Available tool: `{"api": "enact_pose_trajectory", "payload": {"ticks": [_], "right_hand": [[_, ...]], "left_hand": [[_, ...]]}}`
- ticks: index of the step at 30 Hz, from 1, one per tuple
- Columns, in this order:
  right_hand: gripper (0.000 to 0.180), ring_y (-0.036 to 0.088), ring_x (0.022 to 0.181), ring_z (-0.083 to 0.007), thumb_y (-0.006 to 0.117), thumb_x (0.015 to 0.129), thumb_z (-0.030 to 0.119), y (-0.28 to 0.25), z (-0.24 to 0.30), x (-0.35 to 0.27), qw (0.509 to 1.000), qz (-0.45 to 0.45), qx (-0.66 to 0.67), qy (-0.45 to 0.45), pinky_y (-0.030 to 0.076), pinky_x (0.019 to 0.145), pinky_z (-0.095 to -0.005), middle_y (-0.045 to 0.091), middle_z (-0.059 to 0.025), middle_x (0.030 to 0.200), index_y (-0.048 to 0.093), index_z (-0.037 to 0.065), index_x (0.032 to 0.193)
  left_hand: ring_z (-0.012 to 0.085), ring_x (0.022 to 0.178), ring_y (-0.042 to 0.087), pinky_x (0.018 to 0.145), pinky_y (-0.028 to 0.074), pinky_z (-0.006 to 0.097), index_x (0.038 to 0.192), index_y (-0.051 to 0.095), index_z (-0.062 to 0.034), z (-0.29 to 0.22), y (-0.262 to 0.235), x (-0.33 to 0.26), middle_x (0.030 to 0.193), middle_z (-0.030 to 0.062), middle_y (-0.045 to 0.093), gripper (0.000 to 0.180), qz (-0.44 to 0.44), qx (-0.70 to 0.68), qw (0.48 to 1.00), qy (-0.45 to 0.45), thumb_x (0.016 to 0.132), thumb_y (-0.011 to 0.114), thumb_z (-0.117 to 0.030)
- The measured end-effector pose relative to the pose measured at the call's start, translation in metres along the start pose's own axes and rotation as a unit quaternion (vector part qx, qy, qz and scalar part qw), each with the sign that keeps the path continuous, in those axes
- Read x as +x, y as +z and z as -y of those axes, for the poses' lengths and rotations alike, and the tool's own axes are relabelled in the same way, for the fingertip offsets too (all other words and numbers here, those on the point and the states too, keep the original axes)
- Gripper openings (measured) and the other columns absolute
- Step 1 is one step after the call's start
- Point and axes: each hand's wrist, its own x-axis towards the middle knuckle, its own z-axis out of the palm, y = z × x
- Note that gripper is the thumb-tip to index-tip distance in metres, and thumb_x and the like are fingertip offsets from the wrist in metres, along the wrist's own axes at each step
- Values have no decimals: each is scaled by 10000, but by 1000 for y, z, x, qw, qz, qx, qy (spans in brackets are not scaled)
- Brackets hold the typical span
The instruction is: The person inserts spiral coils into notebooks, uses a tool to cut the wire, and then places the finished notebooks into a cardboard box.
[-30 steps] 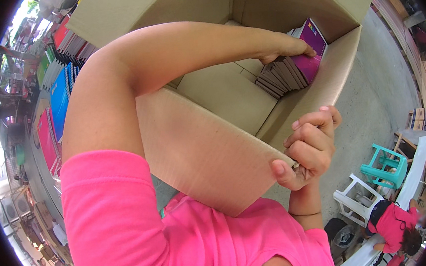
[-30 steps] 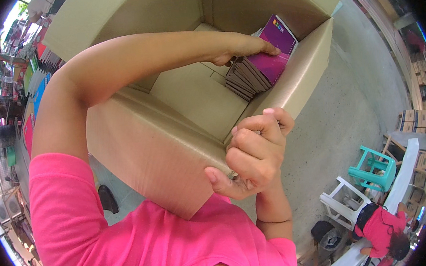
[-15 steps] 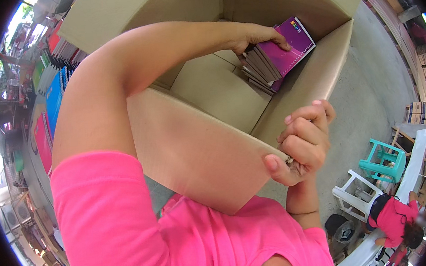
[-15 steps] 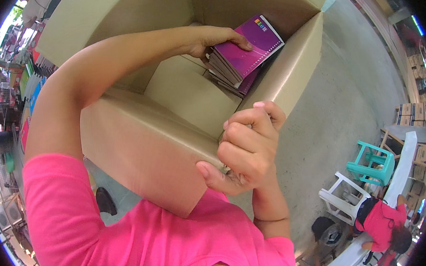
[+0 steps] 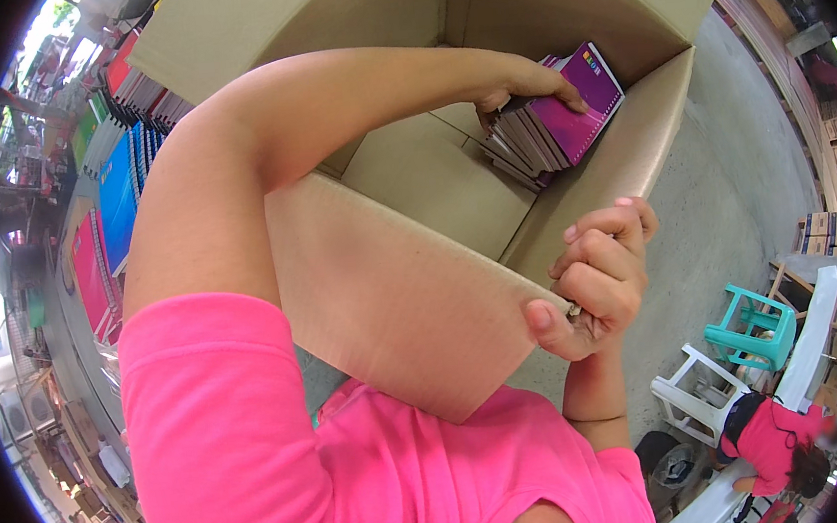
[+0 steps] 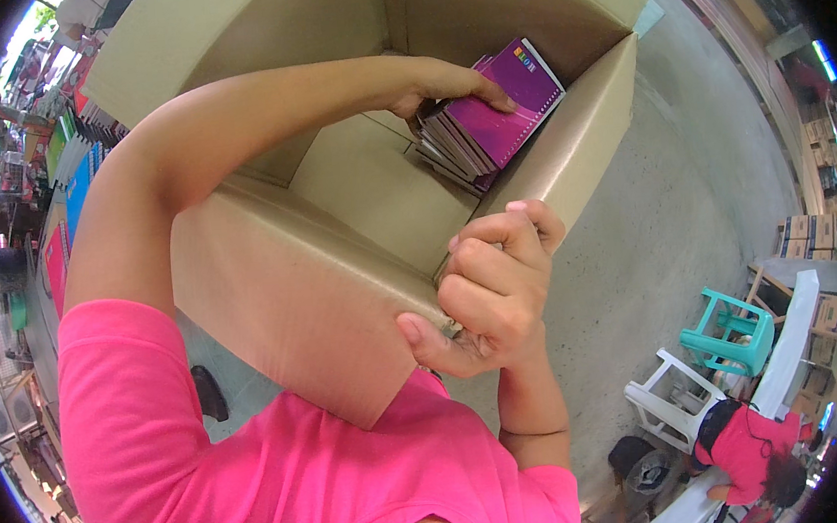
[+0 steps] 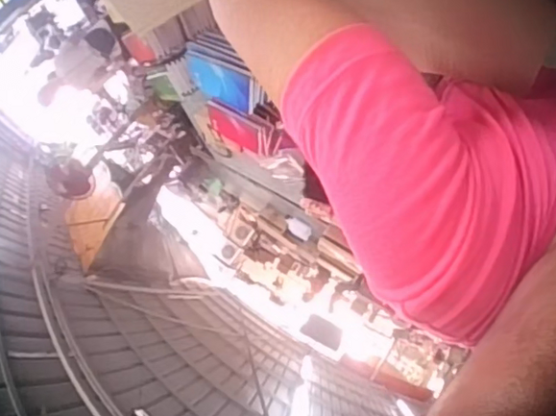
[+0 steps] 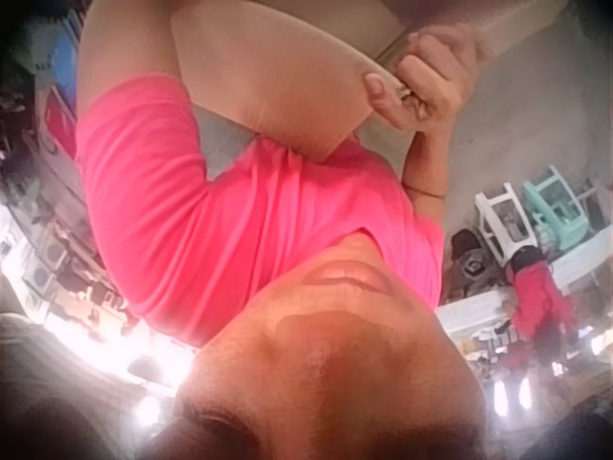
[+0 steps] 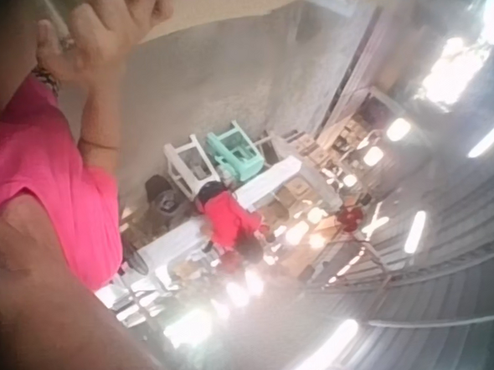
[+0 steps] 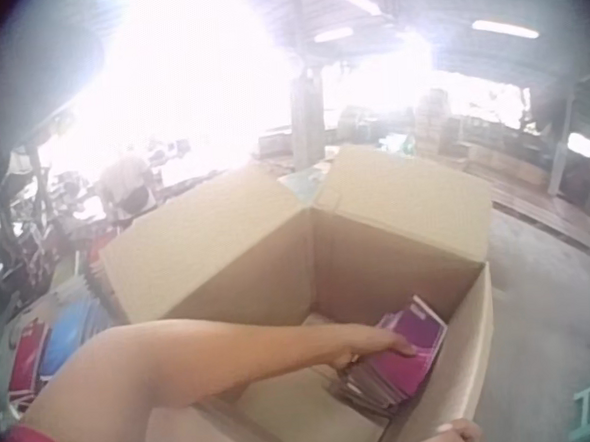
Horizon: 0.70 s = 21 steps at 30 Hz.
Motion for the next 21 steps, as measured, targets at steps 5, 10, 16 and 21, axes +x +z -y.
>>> {"api": "enact_pose_trajectory", "payload": {"ticks": [5,10,16,21], "right_hand": [[353,492,660,-221,663,522,343,1,2,1,1000,4,4,1,282,799,-386,433,-23,548,401,111,472],[354,494,658,-221,662,535,348,-2,1,-2,1000,2,-2,9,286,806,-395,430,-23,549,408,109,475],[348,491,663,-220,669,542,333,3,5,1,1000,6,8,0,297,798,-390,432,-22,562,410,109,483],[336,476,661,-222,681,561,310,-1,-1,1,1000,18,11,-12,305,793,-391,428,-17,599,413,115,504]], "left_hand": [[142,947,599,832,485,351,1106,578,-100,13,-2,18,1042,54,637,444,24,-42,998,32,789,658,-400],[127,879,623,784,506,294,1088,587,-105,19,-1,13,1016,42,650,443,61,-125,985,105,818,618,-455],[127,974,599,841,475,271,1119,576,-114,35,0,22,1078,41,632,482,40,-154,985,72,819,612,-489],[157,982,599,889,454,313,1160,544,-99,39,-6,25,1106,60,619,559,133,-197,966,102,787,640,-505]]}}
